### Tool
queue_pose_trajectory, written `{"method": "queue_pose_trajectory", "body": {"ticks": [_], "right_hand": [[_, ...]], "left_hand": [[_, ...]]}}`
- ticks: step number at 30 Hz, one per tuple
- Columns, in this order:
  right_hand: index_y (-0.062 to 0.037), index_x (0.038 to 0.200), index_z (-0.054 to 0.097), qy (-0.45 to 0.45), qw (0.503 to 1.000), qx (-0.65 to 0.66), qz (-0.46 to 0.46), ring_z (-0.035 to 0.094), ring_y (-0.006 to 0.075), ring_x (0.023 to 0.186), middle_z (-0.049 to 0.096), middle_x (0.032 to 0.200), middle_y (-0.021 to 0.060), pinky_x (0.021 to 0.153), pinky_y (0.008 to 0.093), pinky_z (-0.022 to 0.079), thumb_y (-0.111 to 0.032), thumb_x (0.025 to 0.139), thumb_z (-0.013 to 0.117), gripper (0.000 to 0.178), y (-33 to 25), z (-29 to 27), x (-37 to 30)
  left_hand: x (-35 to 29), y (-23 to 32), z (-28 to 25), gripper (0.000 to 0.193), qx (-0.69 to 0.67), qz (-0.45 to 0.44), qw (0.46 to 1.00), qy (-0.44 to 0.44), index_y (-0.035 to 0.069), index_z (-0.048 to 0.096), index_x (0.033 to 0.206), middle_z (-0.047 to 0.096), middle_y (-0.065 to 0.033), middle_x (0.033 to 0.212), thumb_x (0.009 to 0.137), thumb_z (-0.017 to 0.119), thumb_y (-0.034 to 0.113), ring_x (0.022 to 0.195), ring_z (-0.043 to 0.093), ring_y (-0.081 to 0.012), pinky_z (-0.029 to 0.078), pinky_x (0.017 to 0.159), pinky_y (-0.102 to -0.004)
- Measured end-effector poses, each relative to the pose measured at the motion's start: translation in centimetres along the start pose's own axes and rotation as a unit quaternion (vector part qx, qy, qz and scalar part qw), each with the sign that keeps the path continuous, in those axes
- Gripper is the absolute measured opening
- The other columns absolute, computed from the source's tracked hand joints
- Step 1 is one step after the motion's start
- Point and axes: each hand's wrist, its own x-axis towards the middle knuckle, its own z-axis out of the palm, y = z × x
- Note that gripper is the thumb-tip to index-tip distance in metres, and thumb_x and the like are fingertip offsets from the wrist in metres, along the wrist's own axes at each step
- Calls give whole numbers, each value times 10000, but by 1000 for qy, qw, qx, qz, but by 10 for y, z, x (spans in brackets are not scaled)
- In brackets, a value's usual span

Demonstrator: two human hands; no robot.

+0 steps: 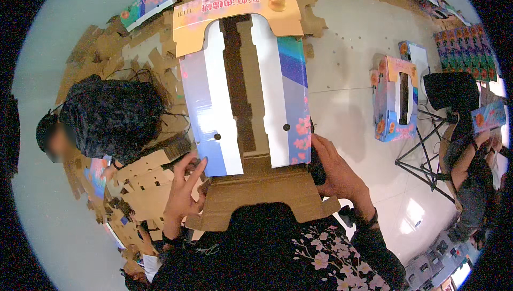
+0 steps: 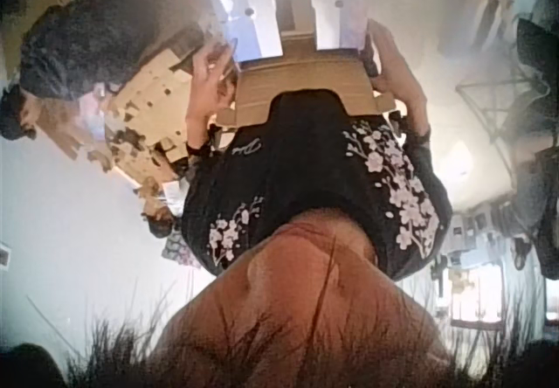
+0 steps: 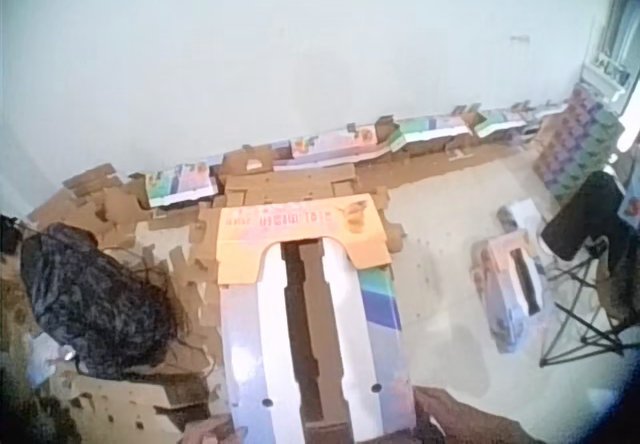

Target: Assemble several cardboard fruit shipping boxes from flat components.

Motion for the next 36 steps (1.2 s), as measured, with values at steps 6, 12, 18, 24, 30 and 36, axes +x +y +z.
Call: {"method": "queue_pose_trajectory", "body": {"ticks": [6,12,18,24,30,36], "right_hand": [[-13,1506,290,132,987,25,-85,380,384,1370,359,1473,231,1144,468,313,-279,715,781,968,15,9,17],[-22,1520,295,363,911,195,-10,514,277,1201,513,1303,189,1080,419,373,-84,918,551,657,8,30,46],[-9,1361,531,374,922,95,-22,563,272,1160,580,1219,175,1019,381,433,-111,980,507,396,0,18,64],[-10,1288,582,405,896,170,-61,536,237,1202,536,1306,154,1015,349,435,-100,1011,459,316,2,26,76],[-13,1292,579,392,905,163,-37,521,217,1204,519,1317,133,1002,331,432,-97,1017,456,312,1,25,78],[-53,1285,584,408,898,163,4,533,169,1107,537,1274,95,922,316,466,-129,1004,537,295,-1,25,88]], "left_hand": [[30,9,7,624,-108,18,990,93,21,567,1291,456,-198,1361,698,747,93,1241,467,-365,405,1048,-461],[71,17,40,672,-272,-18,905,327,-42,394,1393,456,-170,1187,805,688,95,1115,496,-290,386,1018,-401],[77,12,45,621,-102,-31,958,268,-57,296,1484,455,-232,1367,957,523,179,1187,431,-308,316,1036,-413],[78,10,53,606,-182,-21,957,224,-23,226,1541,196,-227,1606,1070,281,355,1477,191,-335,135,1195,-435],[91,4,48,579,-159,-19,961,223,-47,250,1531,176,-215,1625,1055,262,281,1484,183,-358,100,1190,-445],[98,2,48,541,-203,-24,956,212,-21,297,1516,209,-223,1600,1063,280,275,1478,198,-359,117,1192,-443]]}}
